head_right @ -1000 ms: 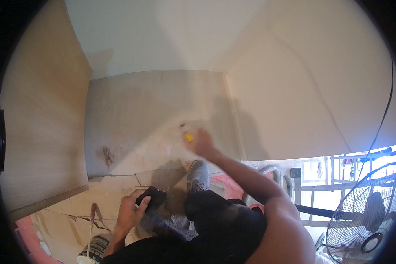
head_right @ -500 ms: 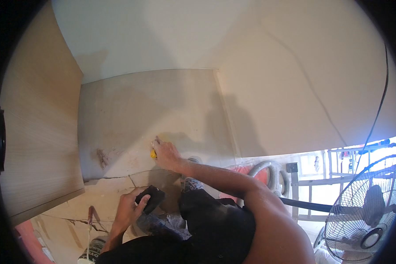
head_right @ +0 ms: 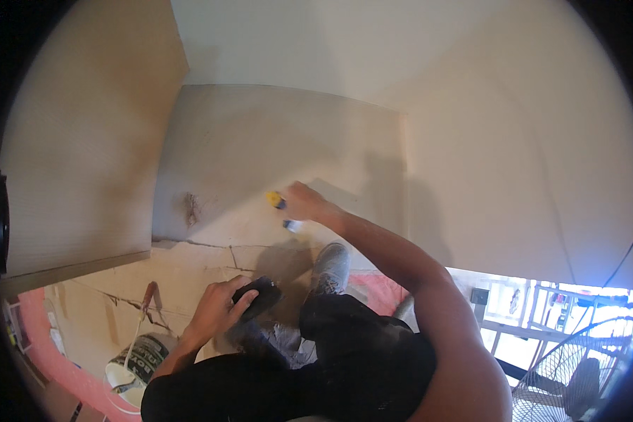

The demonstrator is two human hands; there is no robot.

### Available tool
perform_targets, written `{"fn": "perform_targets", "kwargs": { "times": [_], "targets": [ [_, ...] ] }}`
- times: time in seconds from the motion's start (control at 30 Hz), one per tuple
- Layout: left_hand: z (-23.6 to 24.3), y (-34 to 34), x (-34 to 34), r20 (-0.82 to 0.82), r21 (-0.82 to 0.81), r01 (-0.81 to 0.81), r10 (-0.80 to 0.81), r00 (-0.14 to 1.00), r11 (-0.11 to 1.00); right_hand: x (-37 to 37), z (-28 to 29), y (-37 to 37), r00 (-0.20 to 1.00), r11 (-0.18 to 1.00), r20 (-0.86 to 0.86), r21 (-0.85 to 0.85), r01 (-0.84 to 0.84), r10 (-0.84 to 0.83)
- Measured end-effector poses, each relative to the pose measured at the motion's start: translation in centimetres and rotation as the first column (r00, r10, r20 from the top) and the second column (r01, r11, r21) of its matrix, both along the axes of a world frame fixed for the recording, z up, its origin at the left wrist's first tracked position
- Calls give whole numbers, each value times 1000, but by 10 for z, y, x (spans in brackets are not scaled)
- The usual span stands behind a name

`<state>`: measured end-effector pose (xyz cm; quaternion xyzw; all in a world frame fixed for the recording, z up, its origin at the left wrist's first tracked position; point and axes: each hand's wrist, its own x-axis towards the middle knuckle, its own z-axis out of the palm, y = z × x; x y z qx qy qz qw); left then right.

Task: The person applies wall filler to a wall using a small yellow scraper and a larger metal trowel. They scrape and smooth the filler along the wall surface, then move to a different section near a countertop to continue applying filler.

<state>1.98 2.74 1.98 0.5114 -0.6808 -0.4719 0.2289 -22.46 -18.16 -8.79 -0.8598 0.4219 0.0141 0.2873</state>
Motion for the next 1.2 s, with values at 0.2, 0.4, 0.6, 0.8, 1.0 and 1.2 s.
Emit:
{"fn": "perform_targets", "kwargs": {
  "times": [0.2, 0.4, 0.6, 0.8, 1.0, 1.2],
  "targets": [
    [7, 1, 3, 33, 104, 23, -27, 999, 994, 88, 60, -29, 990, 975, 123, 217, 44, -72],
    [-1, 17, 19, 27, 123, -80, 77, 997, 989, 46, 26, 8, 990, 792, -27, 604, -94, 138],
    [8, 12, 14, 87, 139, -3, -10, 996, 990, 77, 1, -18, 946, 882, 253, 467, 63, -201],
    [0, 25, 26, 87, 170, -47, 32, 996, 984, 96, 41, -14, 989, 949, 129, 296, -111, 76],
    [6, 18, 16, 69, 119, -13, 5, 998, 993, 102, -14, 3, 941, 922, 294, 385, 45, -169],
    [-4, 32, 24, 120, 137, 10, -27, 992, 991, 123, 17, 1, 852, 878, 400, 461, 131, -338]
  ]
}}
